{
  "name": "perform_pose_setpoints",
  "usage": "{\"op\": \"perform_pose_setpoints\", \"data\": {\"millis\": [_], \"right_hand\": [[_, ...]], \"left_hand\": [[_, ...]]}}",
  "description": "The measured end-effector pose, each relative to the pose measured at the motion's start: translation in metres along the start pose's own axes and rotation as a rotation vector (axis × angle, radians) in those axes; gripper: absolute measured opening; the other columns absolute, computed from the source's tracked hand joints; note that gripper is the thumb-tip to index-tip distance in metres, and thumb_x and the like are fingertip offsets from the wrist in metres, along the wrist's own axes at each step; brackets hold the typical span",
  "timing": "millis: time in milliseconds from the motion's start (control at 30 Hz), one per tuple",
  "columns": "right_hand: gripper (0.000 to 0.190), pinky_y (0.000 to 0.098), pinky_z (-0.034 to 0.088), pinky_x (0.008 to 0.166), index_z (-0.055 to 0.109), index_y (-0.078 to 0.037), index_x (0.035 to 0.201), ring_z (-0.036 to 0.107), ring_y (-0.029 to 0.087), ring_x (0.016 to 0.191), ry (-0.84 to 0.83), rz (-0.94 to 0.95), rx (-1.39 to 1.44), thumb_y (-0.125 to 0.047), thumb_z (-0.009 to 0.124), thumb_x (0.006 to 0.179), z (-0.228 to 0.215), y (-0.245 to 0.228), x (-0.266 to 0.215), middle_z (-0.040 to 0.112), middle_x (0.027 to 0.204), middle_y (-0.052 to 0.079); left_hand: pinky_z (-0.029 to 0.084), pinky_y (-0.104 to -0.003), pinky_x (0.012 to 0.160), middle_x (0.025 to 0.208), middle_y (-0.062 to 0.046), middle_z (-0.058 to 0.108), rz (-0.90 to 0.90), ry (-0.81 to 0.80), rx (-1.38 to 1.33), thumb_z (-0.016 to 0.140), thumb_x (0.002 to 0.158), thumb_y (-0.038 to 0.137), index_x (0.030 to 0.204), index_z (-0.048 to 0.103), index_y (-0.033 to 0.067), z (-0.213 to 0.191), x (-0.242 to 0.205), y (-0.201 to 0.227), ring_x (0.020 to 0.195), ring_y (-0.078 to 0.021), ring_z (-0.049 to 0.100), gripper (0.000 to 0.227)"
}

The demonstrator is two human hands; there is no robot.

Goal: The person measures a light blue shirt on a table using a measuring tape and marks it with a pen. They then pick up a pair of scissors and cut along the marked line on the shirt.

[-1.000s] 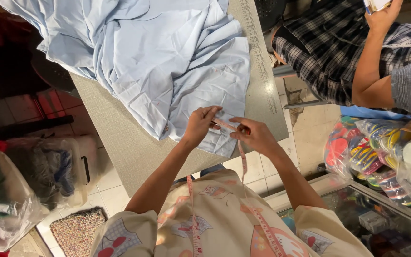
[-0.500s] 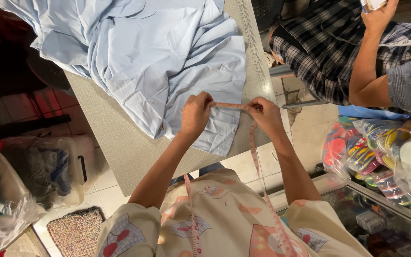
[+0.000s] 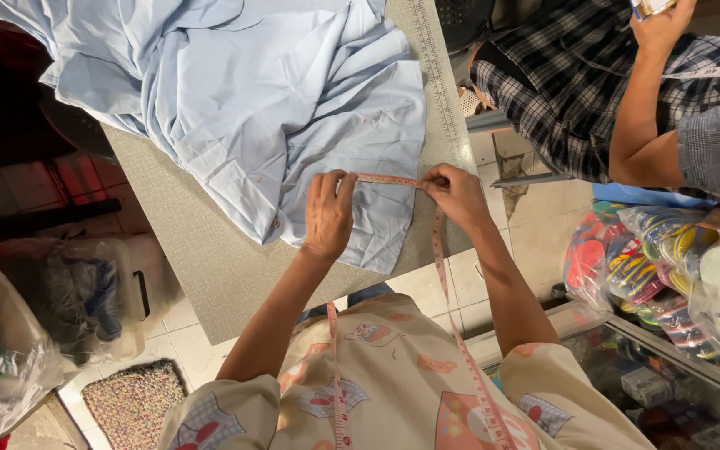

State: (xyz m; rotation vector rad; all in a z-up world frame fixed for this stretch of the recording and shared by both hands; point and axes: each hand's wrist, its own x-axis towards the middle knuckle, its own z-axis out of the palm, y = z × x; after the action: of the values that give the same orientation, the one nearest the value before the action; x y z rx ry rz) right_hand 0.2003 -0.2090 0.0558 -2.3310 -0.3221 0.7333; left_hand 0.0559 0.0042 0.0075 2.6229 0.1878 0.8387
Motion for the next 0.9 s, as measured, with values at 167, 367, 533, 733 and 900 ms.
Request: {"op": "perform_pose_setpoints", "data": {"millis": [167,367,533,733,900], "right_hand": [[0.017,0.0341,0.05,0.063,0.074,-0.005,0.106,0.06,0.019,0.073,-0.122,-0.045,0.158,-0.016,0.071,0.093,-0.013,-0.029,-0.02,0.067,0.078,0.013],[0.014,0.0213,0.042,0.058,0.071,-0.003,0.104,0.052,0.007,0.069,-0.176,-0.041,0.435,-0.009,0.071,0.092,-0.024,-0.046,-0.032,0.062,0.075,0.005],[0.02,0.0255,0.047,0.062,0.074,-0.003,0.104,0.055,0.009,0.071,-0.098,-0.079,0.309,-0.008,0.077,0.085,-0.019,-0.035,-0.033,0.063,0.082,0.006],[0.014,0.0316,0.052,0.066,0.077,-0.009,0.103,0.065,0.019,0.076,0.12,-0.111,0.016,-0.02,0.078,0.094,0.004,0.004,-0.01,0.069,0.092,0.011],[0.015,0.0376,0.055,0.071,0.076,-0.006,0.099,0.067,0.027,0.082,0.149,-0.058,-0.019,-0.019,0.073,0.092,0.018,0.026,0.0,0.065,0.088,0.014]], "left_hand": [[0.046,-0.039,0.081,0.108,-0.013,0.064,0.074,-0.044,-0.121,0.071,0.089,0.007,0.114,0.07,0.0089,0.02,0.0,0.011,0.102,-0.0325,0.059,0.026],[0.042,-0.044,0.102,0.093,-0.006,0.069,0.113,-0.103,-0.229,0.074,0.087,0.014,0.102,0.066,0.0138,0.04,0.006,0.027,0.107,-0.0246,0.065,0.017],[0.048,-0.036,0.096,0.078,0.004,0.06,0.072,-0.174,-0.186,0.062,0.1,0.016,0.1,0.059,0.0188,0.041,0.008,0.026,0.079,-0.0159,0.066,0.004],[0.055,-0.036,0.069,0.078,0.0,0.059,-0.089,-0.263,-0.272,0.064,0.099,0.031,0.112,0.059,0.0203,0.039,0.012,0.01,0.066,-0.0253,0.068,0.017],[0.051,-0.031,0.066,0.077,0.003,0.06,-0.083,-0.196,-0.065,0.072,0.09,0.015,0.105,0.062,0.0176,0.023,0.014,-0.013,0.071,-0.0191,0.066,0.018]]}}
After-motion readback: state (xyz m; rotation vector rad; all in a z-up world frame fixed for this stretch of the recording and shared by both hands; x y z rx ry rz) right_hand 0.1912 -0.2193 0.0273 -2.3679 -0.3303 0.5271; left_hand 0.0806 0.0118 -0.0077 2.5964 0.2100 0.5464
